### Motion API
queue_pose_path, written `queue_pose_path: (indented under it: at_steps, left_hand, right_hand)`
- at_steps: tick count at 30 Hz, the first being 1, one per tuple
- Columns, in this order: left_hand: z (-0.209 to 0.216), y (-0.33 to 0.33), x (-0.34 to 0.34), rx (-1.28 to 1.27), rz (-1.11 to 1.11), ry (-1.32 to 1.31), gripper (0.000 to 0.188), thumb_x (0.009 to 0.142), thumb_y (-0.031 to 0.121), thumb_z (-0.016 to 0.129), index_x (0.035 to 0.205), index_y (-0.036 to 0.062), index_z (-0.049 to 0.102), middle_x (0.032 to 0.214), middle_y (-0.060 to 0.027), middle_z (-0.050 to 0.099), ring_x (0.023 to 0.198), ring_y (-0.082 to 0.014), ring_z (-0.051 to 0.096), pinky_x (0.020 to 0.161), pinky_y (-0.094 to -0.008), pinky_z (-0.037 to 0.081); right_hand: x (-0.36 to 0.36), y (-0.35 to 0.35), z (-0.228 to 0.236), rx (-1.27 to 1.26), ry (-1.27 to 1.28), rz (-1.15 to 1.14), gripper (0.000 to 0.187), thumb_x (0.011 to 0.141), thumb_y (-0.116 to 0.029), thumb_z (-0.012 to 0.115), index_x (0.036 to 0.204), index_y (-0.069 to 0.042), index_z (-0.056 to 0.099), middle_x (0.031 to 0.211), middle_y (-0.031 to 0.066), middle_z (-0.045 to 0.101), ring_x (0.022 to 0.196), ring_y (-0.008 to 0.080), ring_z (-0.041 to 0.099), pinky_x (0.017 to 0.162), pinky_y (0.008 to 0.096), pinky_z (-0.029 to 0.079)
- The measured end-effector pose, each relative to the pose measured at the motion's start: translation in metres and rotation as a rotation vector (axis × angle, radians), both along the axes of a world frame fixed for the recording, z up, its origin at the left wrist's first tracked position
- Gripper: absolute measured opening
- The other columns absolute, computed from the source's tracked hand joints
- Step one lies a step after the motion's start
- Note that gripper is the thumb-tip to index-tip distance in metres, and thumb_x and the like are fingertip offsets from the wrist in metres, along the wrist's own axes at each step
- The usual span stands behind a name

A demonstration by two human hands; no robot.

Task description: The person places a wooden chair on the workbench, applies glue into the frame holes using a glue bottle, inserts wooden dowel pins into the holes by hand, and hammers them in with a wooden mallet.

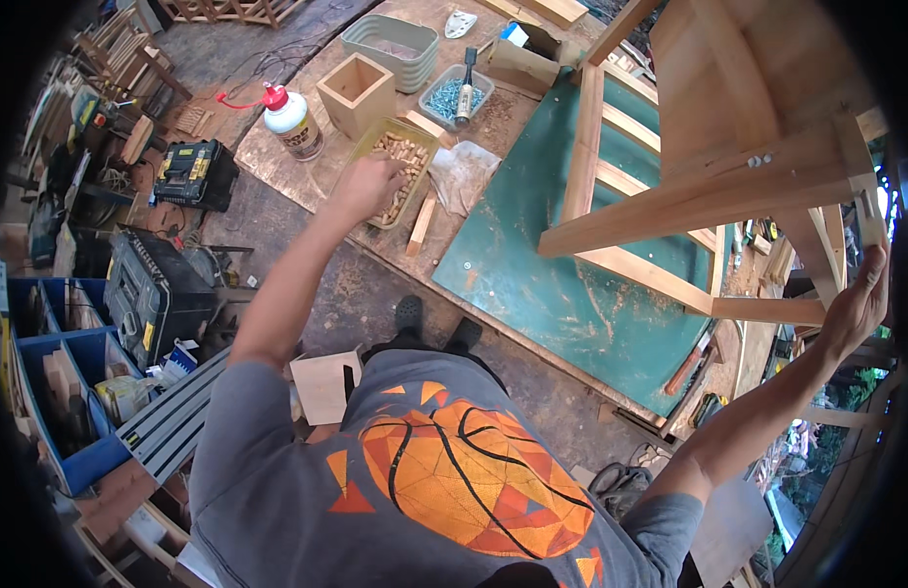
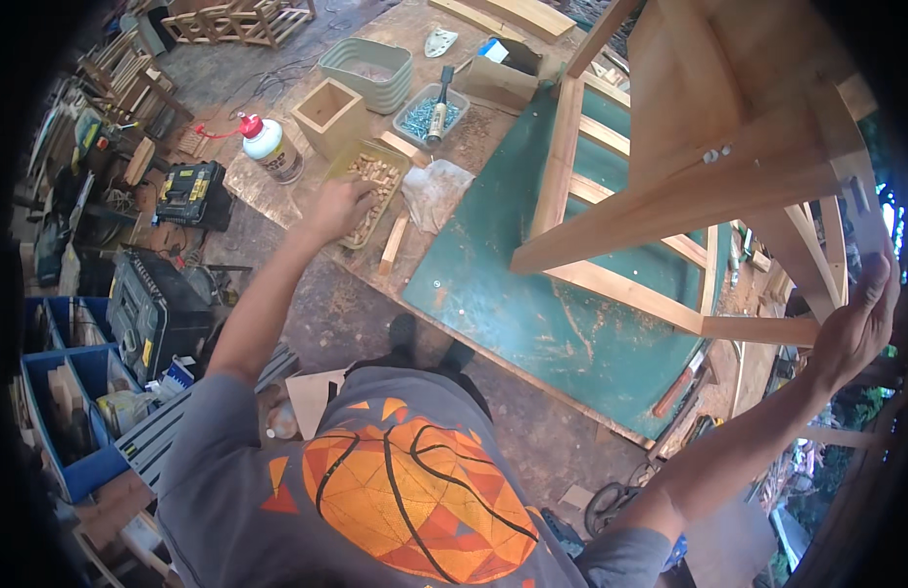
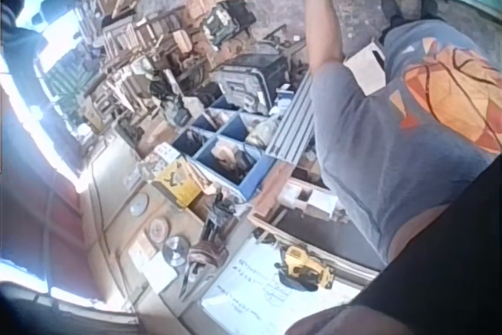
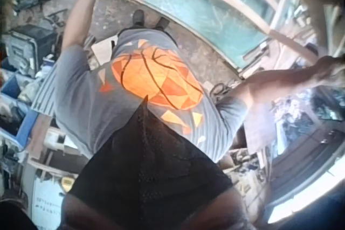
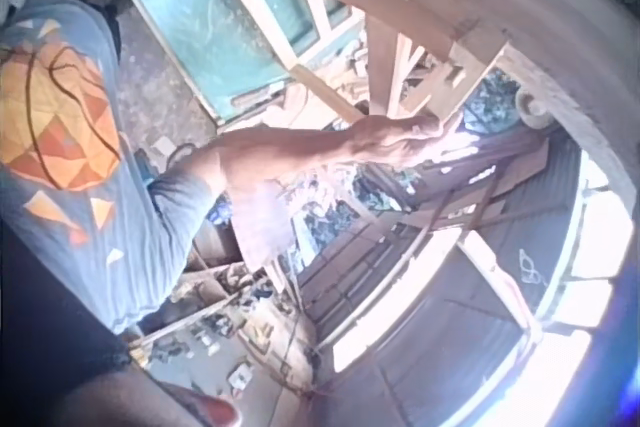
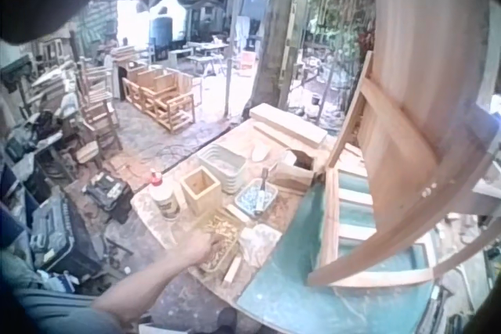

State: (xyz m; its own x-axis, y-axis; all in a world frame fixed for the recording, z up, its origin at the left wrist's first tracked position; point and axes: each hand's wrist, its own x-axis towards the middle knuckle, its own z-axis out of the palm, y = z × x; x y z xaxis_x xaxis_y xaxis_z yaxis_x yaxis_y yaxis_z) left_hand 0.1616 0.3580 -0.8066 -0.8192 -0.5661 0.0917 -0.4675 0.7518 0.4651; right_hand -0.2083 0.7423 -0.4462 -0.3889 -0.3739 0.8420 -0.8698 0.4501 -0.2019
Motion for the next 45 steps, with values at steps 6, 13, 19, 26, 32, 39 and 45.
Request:
queue_pose_path:
  at_steps: [6,13,19,26,32,39,45]
  left_hand:
    - [-0.002,0.002,-0.026,0.014,0.253,-0.133,0.026,0.089,0.028,0.071,0.097,0.0037,0.075,0.095,-0.0206,0.072,0.094,-0.0387,0.070,0.085,-0.0494,0.055]
    - [-0.010,-0.013,-0.017,0.030,0.120,0.000,0.016,0.084,0.015,0.070,0.094,0.0034,0.075,0.100,-0.0237,0.072,0.096,-0.0396,0.069,0.088,-0.0486,0.054]
    - [-0.012,-0.016,-0.018,0.017,0.126,-0.091,0.015,0.082,0.009,0.064,0.092,0.0033,0.075,0.095,-0.0224,0.073,0.093,-0.0399,0.070,0.083,-0.0491,0.056]
    - [0.005,-0.012,-0.010,-0.176,-0.057,-0.233,0.016,0.088,0.014,0.062,0.086,0.0041,0.075,0.090,-0.0203,0.073,0.087,-0.0356,0.073,0.078,-0.0490,0.058]
    - [-0.008,-0.028,-0.031,-0.267,-0.087,-0.305,0.017,0.086,0.017,0.063,0.085,0.0045,0.075,0.092,-0.0176,0.073,0.089,-0.0352,0.072,0.079,-0.0485,0.058]
    - [0.053,0.004,-0.017,-0.062,0.081,0.174,0.018,0.082,0.015,0.070,0.091,0.0007,0.073,0.084,-0.0194,0.070,0.075,-0.0340,0.070,0.072,-0.0455,0.057]
    - [0.102,0.075,-0.063,1.001,0.272,0.991,0.012,0.093,0.011,0.072,0.100,0.0017,0.072,0.085,-0.0046,0.072,0.075,-0.0127,0.066,0.066,-0.0263,0.054]
  right_hand:
    - [0.014,-0.010,-0.005,-0.015,0.077,-0.056,0.054,0.108,-0.049,0.047,0.138,-0.007,0.064,0.124,0.0126,0.071,0.118,0.0223,0.064,0.106,0.0378,0.045]
    - [0.010,-0.011,-0.002,0.033,0.195,0.037,0.051,0.109,-0.046,0.044,0.132,-0.008,0.069,0.129,0.0129,0.068,0.122,0.0258,0.064,0.108,0.0419,0.049]
    - [0.012,-0.011,-0.004,0.056,0.190,0.027,0.055,0.109,-0.050,0.040,0.136,-0.011,0.066,0.132,0.0146,0.066,0.125,0.0274,0.063,0.109,0.0437,0.051]
    - [0.011,-0.011,-0.005,-0.020,0.130,0.054,0.050,0.110,-0.044,0.044,0.132,-0.007,0.069,0.127,0.0121,0.070,0.118,0.0245,0.066,0.106,0.0398,0.050]
    - [0.014,-0.018,-0.001,-0.055,0.131,0.155,0.046,0.110,-0.036,0.046,0.131,-0.001,0.067,0.126,0.0146,0.070,0.117,0.0257,0.065,0.106,0.0388,0.049]
    - [0.021,-0.020,-0.005,-0.004,0.189,0.131,0.050,0.110,-0.040,0.046,0.129,0.001,0.068,0.126,0.0145,0.067,0.110,0.0221,0.065,0.098,0.0336,0.050]
    - [0.029,-0.024,-0.001,-0.019,0.266,0.084,0.051,0.108,-0.044,0.047,0.122,-0.001,0.071,0.116,0.0139,0.070,0.107,0.0240,0.064,0.095,0.0363,0.048]
